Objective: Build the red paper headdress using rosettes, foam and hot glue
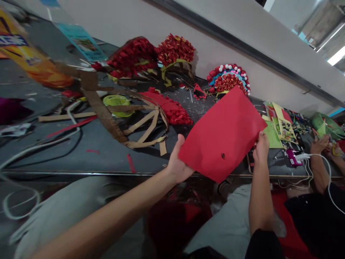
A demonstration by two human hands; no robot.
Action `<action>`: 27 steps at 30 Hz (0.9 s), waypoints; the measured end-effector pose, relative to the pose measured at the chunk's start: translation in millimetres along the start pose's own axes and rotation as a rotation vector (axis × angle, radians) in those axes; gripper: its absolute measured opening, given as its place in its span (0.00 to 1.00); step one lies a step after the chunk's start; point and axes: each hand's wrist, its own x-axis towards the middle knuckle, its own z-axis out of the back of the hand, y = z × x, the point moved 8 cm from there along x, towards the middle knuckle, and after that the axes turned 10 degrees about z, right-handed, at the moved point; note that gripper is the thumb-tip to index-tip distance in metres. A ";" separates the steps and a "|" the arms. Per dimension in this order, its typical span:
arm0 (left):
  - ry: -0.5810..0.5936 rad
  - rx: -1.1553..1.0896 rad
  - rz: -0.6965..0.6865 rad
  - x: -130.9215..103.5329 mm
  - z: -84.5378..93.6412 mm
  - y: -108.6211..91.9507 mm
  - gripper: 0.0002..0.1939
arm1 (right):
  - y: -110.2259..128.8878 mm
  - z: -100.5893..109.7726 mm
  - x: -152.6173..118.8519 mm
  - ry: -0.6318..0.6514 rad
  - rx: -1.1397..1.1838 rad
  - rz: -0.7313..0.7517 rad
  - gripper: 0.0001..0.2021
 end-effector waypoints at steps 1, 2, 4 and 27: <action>-0.074 -0.029 0.016 -1.0 1.9 0.5 0.29 | -0.3 1.3 -0.1 0.002 -0.016 0.002 0.12; -0.130 -0.051 0.038 -2.0 2.1 1.6 0.29 | -0.5 2.8 0.0 0.001 -0.030 0.005 0.11; -0.195 -0.090 0.054 -3.7 0.2 3.0 0.30 | -1.5 6.3 0.9 -0.007 -0.053 0.011 0.12; -0.492 -0.079 -0.001 -5.7 15.7 4.5 0.05 | 11.4 3.6 0.7 0.074 0.028 0.097 0.19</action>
